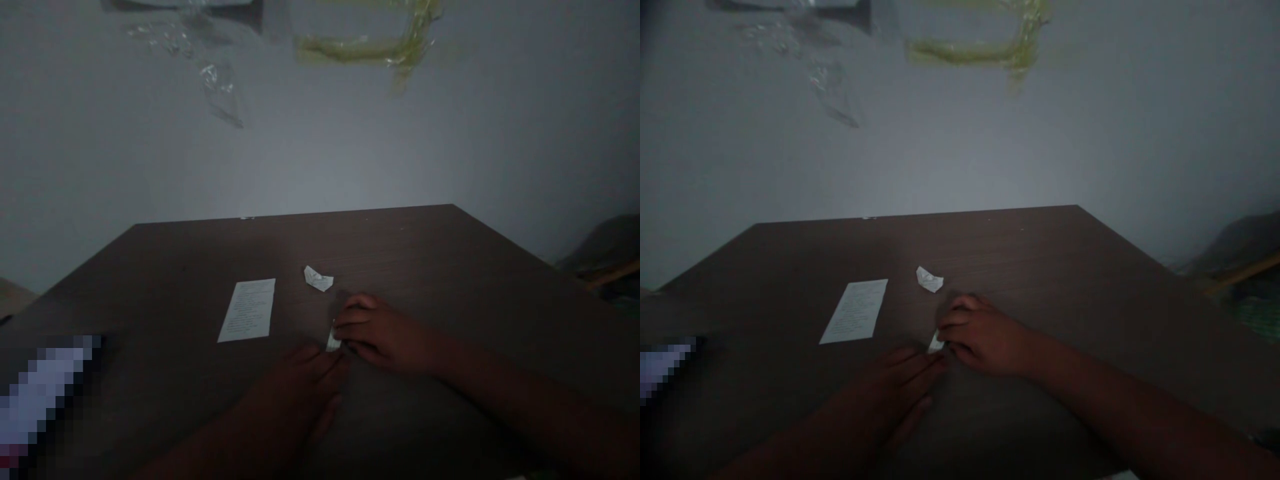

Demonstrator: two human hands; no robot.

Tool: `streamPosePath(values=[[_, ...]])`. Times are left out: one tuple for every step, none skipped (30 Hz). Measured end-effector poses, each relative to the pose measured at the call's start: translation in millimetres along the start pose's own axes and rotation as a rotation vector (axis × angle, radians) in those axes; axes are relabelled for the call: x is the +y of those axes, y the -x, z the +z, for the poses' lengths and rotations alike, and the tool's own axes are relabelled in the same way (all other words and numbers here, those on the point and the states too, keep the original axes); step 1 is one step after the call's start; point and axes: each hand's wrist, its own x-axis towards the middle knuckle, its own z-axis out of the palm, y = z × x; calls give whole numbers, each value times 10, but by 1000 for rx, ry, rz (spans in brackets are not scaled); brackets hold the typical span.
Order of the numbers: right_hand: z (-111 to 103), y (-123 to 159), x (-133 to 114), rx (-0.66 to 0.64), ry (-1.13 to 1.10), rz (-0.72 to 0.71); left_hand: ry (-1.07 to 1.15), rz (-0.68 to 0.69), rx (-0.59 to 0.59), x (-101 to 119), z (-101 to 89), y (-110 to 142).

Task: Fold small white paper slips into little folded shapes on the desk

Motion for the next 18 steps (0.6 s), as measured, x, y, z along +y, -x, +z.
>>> streamPosePath(values=[[-4,8,3,0,8,0,-22,16,-19,3,15,-3],[-11,15,6,-10,15,9,-45,34,-38,13,16,-6],[-19,21,8,-28,19,26,-71,52,-50,28,6,-8],[-30,25,9,-54,25,48,-97,67,-56,49,-11,-4],[-40,30,9,-85,33,71,-118,78,-57,76,-32,5],[-51,34,8,-118,42,95,-132,83,-58,108,-56,21],[-62,38,8,-145,50,117,-143,82,-58,144,-81,41],[-71,42,7,-164,52,138,-157,65,-60,184,-104,64],[-81,45,7,-173,49,156,-170,34,-79,224,-125,86],[-90,47,7,-179,42,170,-188,-23,-90,263,-143,105],[-100,47,6,-186,33,182,-194,-42,-87,296,-157,119],[-110,45,3,-195,26,195,-194,-57,-98,322,-166,128],[-122,41,-2,-208,24,207,-192,-74,-95,339,-173,131],[-133,36,-10,-220,28,216,-183,-85,-95,346,-177,131],[-145,30,-21,-228,36,221,-167,-97,-99,343,-182,126],[-156,24,-34,-234,46,223,-149,-111,-101,330,-190,119],[-164,17,-50,-232,55,224,-133,-130,-98,310,-203,109],[-170,11,-67,-229,64,224,-125,-154,-93,285,-224,95]])
